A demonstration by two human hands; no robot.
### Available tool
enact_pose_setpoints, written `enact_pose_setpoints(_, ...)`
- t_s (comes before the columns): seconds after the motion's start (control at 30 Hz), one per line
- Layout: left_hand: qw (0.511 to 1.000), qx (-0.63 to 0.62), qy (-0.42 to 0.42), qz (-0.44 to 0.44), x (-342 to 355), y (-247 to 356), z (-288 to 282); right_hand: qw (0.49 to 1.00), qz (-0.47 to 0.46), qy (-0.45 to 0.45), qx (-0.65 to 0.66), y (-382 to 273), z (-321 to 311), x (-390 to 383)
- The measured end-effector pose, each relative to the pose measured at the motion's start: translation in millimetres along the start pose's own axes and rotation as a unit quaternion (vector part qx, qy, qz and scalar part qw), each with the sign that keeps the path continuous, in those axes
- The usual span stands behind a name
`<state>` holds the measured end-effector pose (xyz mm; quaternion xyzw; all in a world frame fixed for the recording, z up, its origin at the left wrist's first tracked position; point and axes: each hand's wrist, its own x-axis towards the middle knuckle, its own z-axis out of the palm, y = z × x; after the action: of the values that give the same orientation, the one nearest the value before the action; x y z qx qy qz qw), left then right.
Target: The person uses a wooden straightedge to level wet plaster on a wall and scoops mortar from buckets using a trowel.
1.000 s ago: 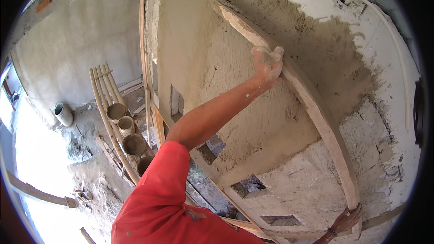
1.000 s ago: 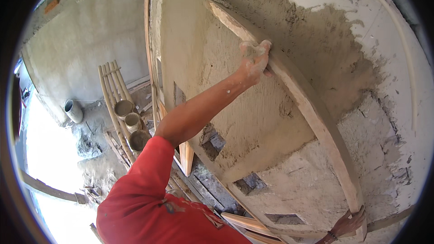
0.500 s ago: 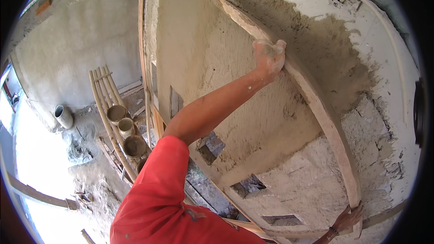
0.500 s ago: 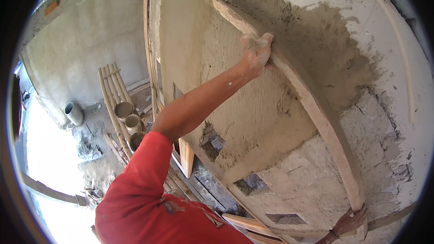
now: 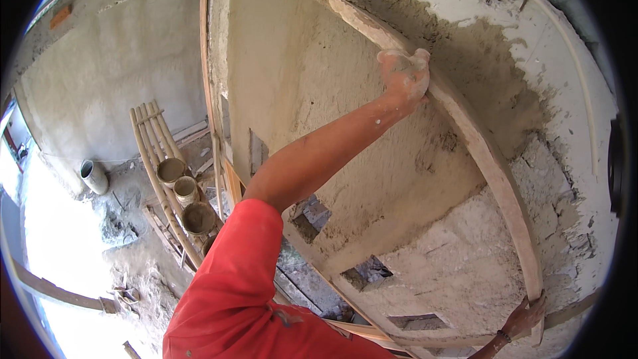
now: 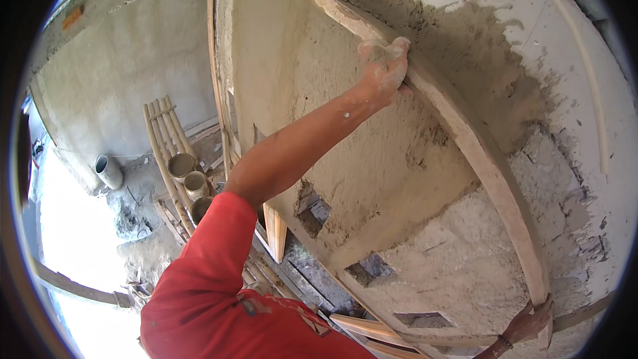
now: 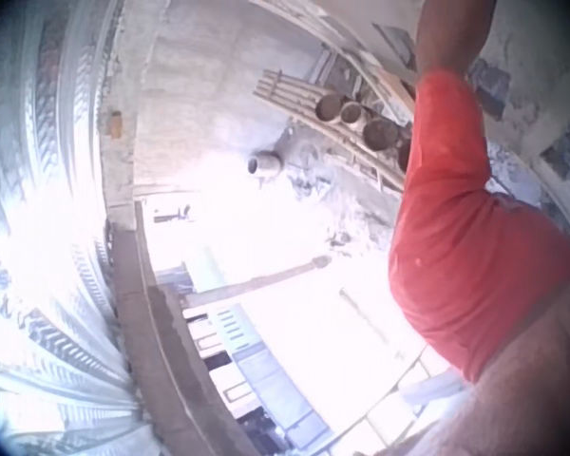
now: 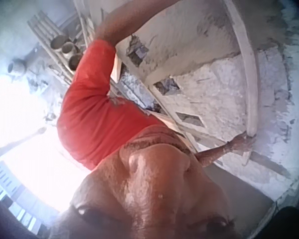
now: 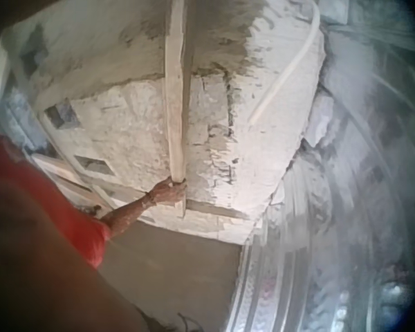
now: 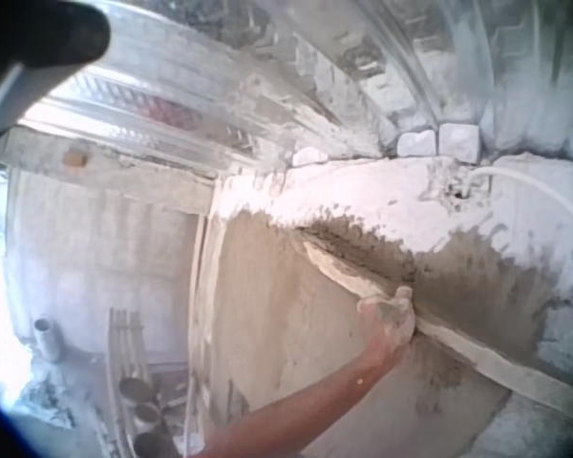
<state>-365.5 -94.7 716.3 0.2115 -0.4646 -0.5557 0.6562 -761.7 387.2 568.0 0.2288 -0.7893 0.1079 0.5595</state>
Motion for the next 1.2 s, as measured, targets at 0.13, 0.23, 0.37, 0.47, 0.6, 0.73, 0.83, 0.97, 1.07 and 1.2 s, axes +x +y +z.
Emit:
enact_pose_setpoints(0.13,0.999,-0.034,0.028,-0.008,8,40,7,1.000,0.012,0.000,-0.009,-5,-8,34)
enact_pose_setpoints(0.23,0.999,-0.020,0.025,0.023,13,44,2,1.000,-0.010,0.007,0.013,-14,-20,46)
enact_pose_setpoints(0.37,1.000,-0.017,0.004,-0.001,17,47,14,1.000,0.008,-0.019,0.015,-16,-32,52)
enact_pose_setpoints(0.47,0.978,0.181,0.007,0.104,10,36,-25,0.999,-0.001,0.007,0.054,-1,-37,50)
enact_pose_setpoints(0.6,0.999,0.011,-0.049,0.014,27,40,-54,0.997,-0.001,0.020,0.079,-51,-27,53)
enact_pose_setpoints(0.73,0.992,0.080,-0.100,0.000,33,37,-2,0.996,0.026,0.047,0.068,-18,-41,54)
enact_pose_setpoints(0.83,0.997,0.064,-0.031,0.030,12,32,23,0.995,0.038,0.041,0.083,-2,-54,46)
enact_pose_setpoints(0.97,0.998,0.038,-0.040,-0.014,36,46,-19,0.991,0.022,0.051,0.119,-50,-35,58)
enact_pose_setpoints(1.07,0.995,0.041,-0.083,-0.043,29,-2,-24,0.991,0.027,0.033,0.130,-36,-21,28)
enact_pose_setpoints(1.2,0.997,0.004,-0.080,0.003,-9,-17,16,0.995,0.025,0.023,0.090,25,-14,4)
